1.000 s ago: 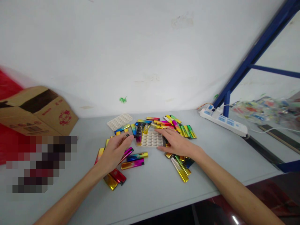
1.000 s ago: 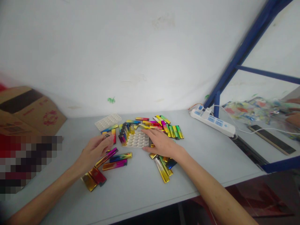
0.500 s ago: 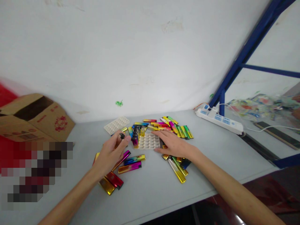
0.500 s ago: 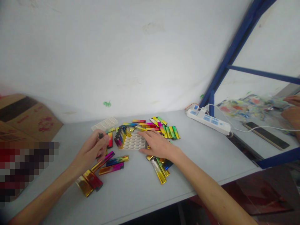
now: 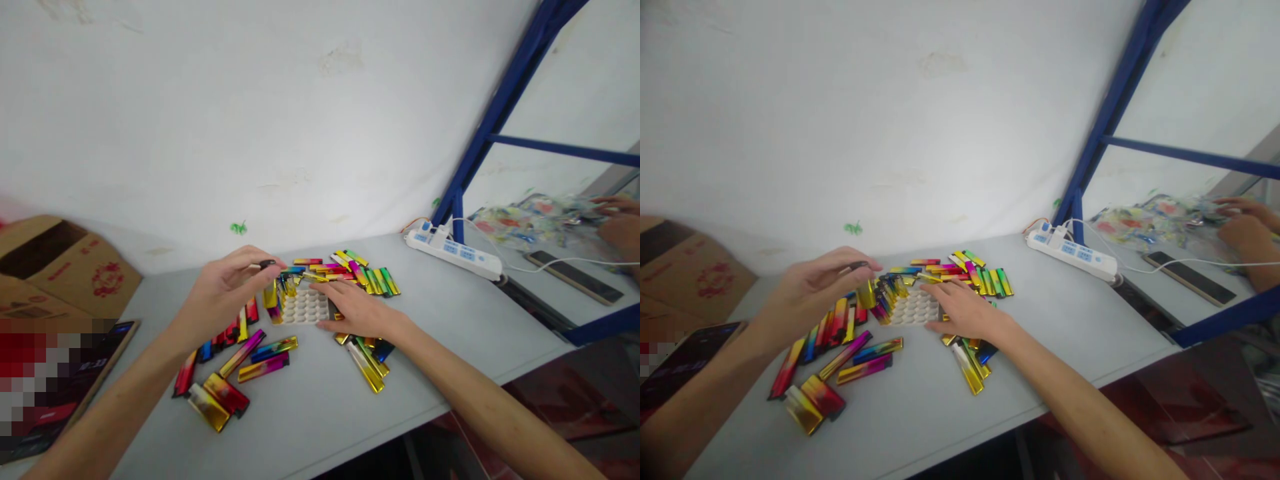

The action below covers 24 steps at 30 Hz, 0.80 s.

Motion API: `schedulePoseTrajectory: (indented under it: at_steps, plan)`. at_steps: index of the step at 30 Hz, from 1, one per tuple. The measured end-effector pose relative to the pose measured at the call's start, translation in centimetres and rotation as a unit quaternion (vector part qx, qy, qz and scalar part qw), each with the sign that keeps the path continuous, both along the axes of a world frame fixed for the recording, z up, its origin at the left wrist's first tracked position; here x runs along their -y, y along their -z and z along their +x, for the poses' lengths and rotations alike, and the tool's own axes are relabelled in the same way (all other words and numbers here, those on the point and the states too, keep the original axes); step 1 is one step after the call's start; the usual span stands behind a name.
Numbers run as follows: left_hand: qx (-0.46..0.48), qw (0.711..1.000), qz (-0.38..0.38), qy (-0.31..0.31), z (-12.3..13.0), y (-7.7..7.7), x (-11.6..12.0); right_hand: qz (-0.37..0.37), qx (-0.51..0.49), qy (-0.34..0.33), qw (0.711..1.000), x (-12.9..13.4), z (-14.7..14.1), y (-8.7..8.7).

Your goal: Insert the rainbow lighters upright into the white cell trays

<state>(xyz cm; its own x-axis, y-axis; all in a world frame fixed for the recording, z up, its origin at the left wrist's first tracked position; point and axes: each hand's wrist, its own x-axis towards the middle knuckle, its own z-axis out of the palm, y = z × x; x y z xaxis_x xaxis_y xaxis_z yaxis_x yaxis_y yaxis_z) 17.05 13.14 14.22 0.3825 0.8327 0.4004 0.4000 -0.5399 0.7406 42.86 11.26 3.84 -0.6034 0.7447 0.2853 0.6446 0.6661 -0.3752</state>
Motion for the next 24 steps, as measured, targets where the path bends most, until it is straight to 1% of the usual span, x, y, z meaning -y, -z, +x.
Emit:
schedulePoseTrajectory:
  at_steps: [2,5,7,9,12,14,18,24]
  plan:
    - [-0.067,0.997,0.011,0.026,0.2,0.5,-1.1,0.001,0.004,-0.001,1.0,0.0,0.0,-0.1]
    - [-0.172,0.984,0.034,0.042,0.2,2.1,-2.6,-0.004,0.009,-0.006,1.0,0.1,0.0,-0.3]
    - [-0.211,0.975,0.039,0.053,0.2,3.1,-3.2,-0.01,0.012,-0.006,1.0,0.1,-0.1,-0.4]
    - [-0.225,0.971,0.054,0.053,0.3,3.9,-3.3,-0.01,0.014,-0.002,1.0,0.2,-0.1,-0.4]
    - [-0.229,0.97,0.081,0.031,0.5,4.3,-3.2,-0.005,0.014,-0.001,1.0,0.2,-0.2,-0.4]
    - [-0.236,0.968,0.078,0.025,0.5,4.4,-3.1,-0.003,0.012,-0.004,1.0,0.1,-0.2,-0.5]
    - [-0.244,0.967,0.064,0.034,0.4,4.3,-3.1,0.0,0.016,-0.004,1.0,0.2,-0.2,-0.6]
    - [-0.236,0.97,0.06,0.021,0.1,4.7,-3.4,0.002,0.021,-0.001,1.0,0.2,-0.2,-0.6]
